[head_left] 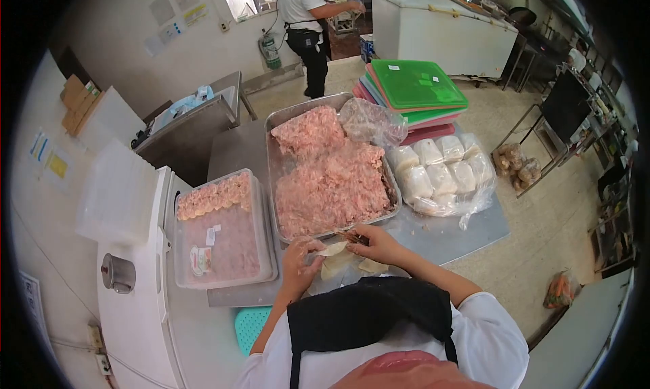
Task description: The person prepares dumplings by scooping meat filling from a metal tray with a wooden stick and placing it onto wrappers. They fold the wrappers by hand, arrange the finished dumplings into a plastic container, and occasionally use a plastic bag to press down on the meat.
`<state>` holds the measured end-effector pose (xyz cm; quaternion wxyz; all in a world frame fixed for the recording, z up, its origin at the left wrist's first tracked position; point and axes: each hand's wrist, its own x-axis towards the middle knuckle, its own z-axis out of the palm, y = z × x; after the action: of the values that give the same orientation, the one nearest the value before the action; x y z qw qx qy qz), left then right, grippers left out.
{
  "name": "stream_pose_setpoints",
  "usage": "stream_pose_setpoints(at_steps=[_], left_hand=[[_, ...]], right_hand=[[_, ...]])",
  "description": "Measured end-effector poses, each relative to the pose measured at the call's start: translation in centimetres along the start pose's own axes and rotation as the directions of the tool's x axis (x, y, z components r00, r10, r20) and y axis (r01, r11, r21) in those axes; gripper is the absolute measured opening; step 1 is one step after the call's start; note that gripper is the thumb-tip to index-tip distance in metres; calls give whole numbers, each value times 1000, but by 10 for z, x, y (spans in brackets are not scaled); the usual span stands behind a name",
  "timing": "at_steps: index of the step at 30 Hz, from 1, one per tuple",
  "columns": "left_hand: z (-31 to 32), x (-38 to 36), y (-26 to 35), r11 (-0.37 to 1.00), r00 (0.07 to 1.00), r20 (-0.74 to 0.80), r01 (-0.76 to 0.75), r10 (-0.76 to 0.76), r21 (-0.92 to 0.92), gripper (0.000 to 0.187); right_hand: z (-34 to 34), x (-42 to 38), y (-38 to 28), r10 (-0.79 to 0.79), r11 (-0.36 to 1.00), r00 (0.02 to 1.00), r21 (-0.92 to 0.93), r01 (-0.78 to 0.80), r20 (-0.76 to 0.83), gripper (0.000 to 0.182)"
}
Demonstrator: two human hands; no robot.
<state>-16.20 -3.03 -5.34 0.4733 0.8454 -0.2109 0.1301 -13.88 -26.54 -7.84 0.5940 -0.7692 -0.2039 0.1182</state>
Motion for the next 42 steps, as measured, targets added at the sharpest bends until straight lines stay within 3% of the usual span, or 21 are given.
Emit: stream_pose_setpoints(at_steps=[2, 5, 10, 14, 17, 22, 26, 35, 38, 42], left_hand=[[2, 0, -1, 987, 989, -53, -133, 137, 86, 24], [7, -7, 1, 1000, 1000, -28, -8, 8, 4, 25], [12, -11, -4, 996, 996, 36, 85, -84, -34, 27], [18, -5, 7, 977, 987, 27, 163, -161, -136, 27], [15, -2, 4, 939, 970, 125, 233, -207, -253, 24], [13, -5, -9, 936, 948, 213, 282, -238, -209, 19], [11, -4, 0, 930, 931, 252, 316, -265, -189, 16], [17, -14, -13, 929, 931, 245, 319, -270, -187, 21], [27, -28, -43, 911, 927, 212, 353, -309, -213, 22], [14, -9, -5, 923, 920, 231, 355, -317, -150, 24]], right_hand=[[0, 0, -1, -25, 1000, 1000, -11, 25, -1, 30], [2, 1, -3, -66, 998, 998, -18, 66, -10, 35], [11, 6, 13, -92, 995, 996, 45, 92, 15, 37], [7, 3, 8, -16, 994, 1000, 106, 15, 16, 32], [5, 3, 10, -9, 987, 999, 159, 4, 31, 33], [5, 5, 13, -4, 994, 998, 109, -4, 69, 31], [6, 4, 5, 28, 982, 997, 185, -42, 76, 31], [8, 4, 1, 38, 977, 996, 204, -55, 85, 30], [11, 4, 7, 21, 982, 997, 184, -36, 81, 30], [10, 5, 2, 26, 987, 995, 158, -40, 93, 29]])
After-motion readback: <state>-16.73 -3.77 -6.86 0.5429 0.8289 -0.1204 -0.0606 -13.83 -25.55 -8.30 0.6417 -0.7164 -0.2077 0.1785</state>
